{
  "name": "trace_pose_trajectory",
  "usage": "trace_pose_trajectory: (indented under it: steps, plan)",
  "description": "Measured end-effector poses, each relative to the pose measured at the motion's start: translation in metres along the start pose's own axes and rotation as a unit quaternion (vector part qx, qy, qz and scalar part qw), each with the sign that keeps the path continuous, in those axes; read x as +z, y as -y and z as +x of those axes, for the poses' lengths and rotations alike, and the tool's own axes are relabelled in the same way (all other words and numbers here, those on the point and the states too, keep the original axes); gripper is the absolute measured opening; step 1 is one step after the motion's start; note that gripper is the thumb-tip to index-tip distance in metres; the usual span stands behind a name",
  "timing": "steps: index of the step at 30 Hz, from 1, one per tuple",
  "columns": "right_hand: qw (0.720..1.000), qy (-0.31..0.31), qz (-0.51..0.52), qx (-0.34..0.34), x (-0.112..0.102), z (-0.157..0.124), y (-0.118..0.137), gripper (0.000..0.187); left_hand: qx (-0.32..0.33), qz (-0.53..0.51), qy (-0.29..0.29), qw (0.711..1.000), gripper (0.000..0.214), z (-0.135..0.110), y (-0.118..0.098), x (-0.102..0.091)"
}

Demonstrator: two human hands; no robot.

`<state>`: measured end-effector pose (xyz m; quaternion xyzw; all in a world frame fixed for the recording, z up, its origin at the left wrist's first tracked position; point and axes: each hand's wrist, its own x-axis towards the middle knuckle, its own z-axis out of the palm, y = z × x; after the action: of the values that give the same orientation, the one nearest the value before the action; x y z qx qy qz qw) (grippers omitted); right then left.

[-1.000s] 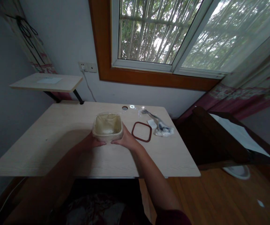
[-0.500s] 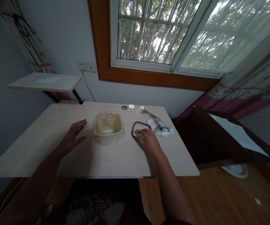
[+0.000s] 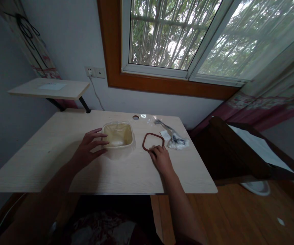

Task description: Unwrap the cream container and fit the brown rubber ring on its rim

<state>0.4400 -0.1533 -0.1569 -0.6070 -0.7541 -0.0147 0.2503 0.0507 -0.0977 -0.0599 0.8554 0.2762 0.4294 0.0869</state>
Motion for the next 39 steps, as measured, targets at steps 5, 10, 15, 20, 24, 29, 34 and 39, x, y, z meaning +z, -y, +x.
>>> trace_pose_trajectory:
  steps: [5, 10, 15, 20, 24, 29, 34, 39]
  plan:
    - [1.000, -0.020, 0.006, -0.001, 0.001, 0.000, 0.003, 0.024, -0.016, -0.005, -0.004, 1.000, 0.021, 0.001, -0.001, 0.001]
    - [0.999, -0.035, 0.013, 0.010, -0.003, -0.001, 0.008, 0.025, -0.007, -0.019, -0.009, 1.000, 0.019, 0.002, -0.002, -0.001]
    - [0.998, -0.049, 0.040, 0.000, -0.004, -0.001, 0.008, 0.024, -0.012, -0.023, -0.017, 1.000, 0.027, -0.002, 0.002, 0.002]
    - [0.997, -0.058, 0.048, -0.008, -0.001, -0.002, 0.006, 0.022, -0.056, -0.005, -0.029, 0.998, 0.053, -0.008, 0.004, 0.006]
    - [0.997, -0.063, 0.047, -0.006, -0.001, -0.003, 0.005, 0.021, -0.096, 0.005, -0.015, 0.995, 0.062, -0.017, 0.006, 0.007]
    - [0.995, -0.076, 0.059, -0.004, -0.001, -0.004, 0.005, 0.019, -0.113, -0.001, 0.021, 0.993, 0.059, -0.029, 0.007, 0.007]
    - [0.992, -0.094, 0.089, 0.002, -0.005, -0.002, 0.011, 0.019, -0.109, 0.015, 0.010, 0.994, 0.055, -0.038, 0.012, 0.007]
    - [0.989, -0.136, 0.052, -0.017, -0.016, 0.009, 0.021, 0.016, -0.132, 0.019, -0.033, 0.991, 0.042, -0.034, 0.012, 0.000]
